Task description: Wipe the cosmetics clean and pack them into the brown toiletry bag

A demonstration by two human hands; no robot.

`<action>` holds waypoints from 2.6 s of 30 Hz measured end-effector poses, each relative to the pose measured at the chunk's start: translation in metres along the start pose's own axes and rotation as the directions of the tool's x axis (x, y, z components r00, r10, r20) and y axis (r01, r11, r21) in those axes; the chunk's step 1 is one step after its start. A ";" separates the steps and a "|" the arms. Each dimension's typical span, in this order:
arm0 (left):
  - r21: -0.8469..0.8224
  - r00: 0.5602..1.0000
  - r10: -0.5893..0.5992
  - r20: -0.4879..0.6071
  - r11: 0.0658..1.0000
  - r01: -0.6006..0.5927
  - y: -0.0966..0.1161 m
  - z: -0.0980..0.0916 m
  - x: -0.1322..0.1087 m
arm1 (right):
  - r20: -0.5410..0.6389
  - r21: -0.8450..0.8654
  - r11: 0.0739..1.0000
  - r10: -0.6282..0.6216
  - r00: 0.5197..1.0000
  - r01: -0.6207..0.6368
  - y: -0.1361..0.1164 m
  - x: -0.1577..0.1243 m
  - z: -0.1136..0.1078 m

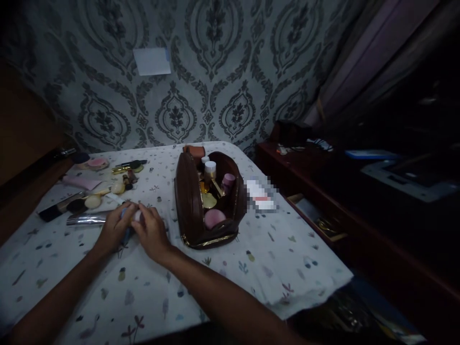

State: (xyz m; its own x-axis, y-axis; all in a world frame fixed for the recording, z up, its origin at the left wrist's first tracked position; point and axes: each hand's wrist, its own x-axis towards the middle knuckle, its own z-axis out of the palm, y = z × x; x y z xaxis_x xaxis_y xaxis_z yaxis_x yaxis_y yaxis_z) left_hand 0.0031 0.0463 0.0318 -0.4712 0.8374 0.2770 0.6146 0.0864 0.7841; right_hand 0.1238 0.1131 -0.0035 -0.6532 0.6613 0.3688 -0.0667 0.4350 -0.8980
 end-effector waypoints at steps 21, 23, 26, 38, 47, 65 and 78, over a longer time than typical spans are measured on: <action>0.212 0.985 0.131 -0.114 0.972 -0.105 0.009 -0.005 -0.005 | 0.012 0.046 0.996 0.077 0.997 -0.077 -0.002 0.006 -0.001; 0.158 0.994 0.072 -0.088 0.986 -0.057 0.007 -0.005 -0.005 | 0.035 -0.013 1.000 -0.012 0.999 0.013 -0.004 0.004 -0.004; 0.052 0.999 0.003 -0.050 0.999 0.000 0.002 -0.006 -0.003 | 0.070 -0.057 0.994 -0.090 0.993 0.094 -0.005 0.003 -0.006; 0.224 0.960 0.211 -0.183 0.960 -0.168 0.006 0.003 -0.006 | 0.208 0.392 0.797 0.410 0.888 -0.459 0.005 0.012 0.001; 0.008 0.996 0.035 -0.081 0.999 -0.035 0.005 0.001 -0.003 | 0.020 0.197 0.977 0.079 0.997 -0.081 -0.001 0.008 -0.007; 0.110 0.974 0.173 -0.145 0.981 -0.158 0.002 -0.001 -0.006 | 0.207 0.506 0.769 0.332 0.921 -0.391 0.001 0.013 0.000; -0.189 0.992 -0.078 -0.098 0.980 0.058 -0.006 -0.004 -0.001 | 0.071 0.323 0.931 0.155 0.985 -0.169 0.000 0.007 -0.001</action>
State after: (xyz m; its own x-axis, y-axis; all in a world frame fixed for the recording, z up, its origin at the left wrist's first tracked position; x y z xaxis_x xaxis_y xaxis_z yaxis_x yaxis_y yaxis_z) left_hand -0.0032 0.0429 0.0291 -0.5770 0.7715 0.2680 0.4556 0.0316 0.8896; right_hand 0.1205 0.1185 -0.0006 -0.7072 0.6758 0.2077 -0.1949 0.0961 -0.9761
